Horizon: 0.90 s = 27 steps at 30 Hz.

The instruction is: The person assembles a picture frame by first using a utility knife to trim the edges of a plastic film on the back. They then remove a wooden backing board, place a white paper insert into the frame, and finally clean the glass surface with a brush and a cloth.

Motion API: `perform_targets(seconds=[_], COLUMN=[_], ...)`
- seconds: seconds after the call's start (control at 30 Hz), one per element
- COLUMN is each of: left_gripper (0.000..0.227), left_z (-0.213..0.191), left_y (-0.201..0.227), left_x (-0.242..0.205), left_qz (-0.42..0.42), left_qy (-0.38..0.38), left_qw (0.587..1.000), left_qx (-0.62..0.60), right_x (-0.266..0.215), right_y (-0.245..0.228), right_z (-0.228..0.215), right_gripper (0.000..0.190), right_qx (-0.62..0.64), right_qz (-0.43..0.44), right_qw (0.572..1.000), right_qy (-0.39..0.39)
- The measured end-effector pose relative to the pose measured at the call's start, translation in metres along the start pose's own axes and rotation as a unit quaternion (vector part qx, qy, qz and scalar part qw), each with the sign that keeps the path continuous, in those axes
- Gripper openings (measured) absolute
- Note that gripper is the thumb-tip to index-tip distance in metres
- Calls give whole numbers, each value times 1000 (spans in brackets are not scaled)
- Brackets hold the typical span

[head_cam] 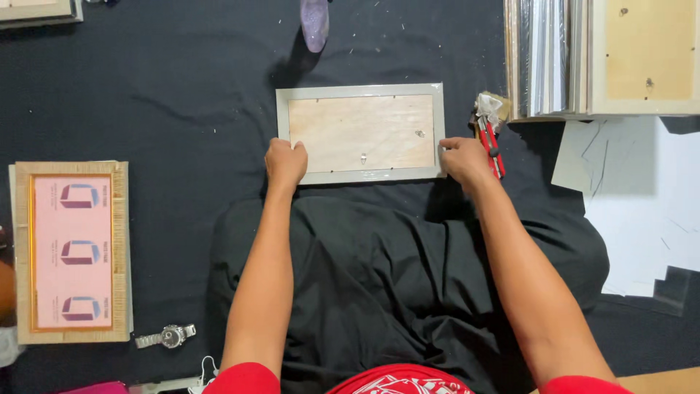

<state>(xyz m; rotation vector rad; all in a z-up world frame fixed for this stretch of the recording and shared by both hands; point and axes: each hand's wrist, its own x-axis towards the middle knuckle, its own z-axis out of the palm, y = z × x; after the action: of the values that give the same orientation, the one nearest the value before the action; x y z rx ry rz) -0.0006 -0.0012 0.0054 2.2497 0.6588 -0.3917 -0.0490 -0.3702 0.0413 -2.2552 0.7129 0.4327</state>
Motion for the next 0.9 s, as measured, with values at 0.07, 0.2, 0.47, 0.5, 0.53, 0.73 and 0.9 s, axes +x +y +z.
perform_targets(seconds=[0.07, 0.2, 0.47, 0.5, 0.53, 0.73, 0.9], left_gripper=[38, 32, 33, 34, 34, 28, 29], left_z=[3, -17, -8, -8, -4, -3, -1], left_y=[-3, 14, 9, 8, 4, 12, 8], left_x=[7, -18, -6, -7, -6, -29, -25], left_qz=[-4, -11, 18, 25, 25, 101, 87], left_qy=[-2, -5, -19, -20, -21, 77, 76], left_qw=[1000, 999, 1000, 999, 999, 990, 992], left_qx=[-4, -47, -17, -10, -9, 63, 44], right_x=[-5, -55, 14, 22, 26, 59, 45], right_y=[-6, -59, -7, 0, 5, 29, 7], right_z=[2, -15, 29, 37, 40, 58, 63], right_gripper=[53, 57, 40, 38, 38, 30, 27], right_qx=[-15, 0, -141, -154, -154, -90, 151], right_qz=[2, -46, -98, -99, -98, -138, -47], right_qw=[1000, 999, 983, 979, 979, 979, 983], right_qy=[7, 14, 63, 91, 91, 118, 96])
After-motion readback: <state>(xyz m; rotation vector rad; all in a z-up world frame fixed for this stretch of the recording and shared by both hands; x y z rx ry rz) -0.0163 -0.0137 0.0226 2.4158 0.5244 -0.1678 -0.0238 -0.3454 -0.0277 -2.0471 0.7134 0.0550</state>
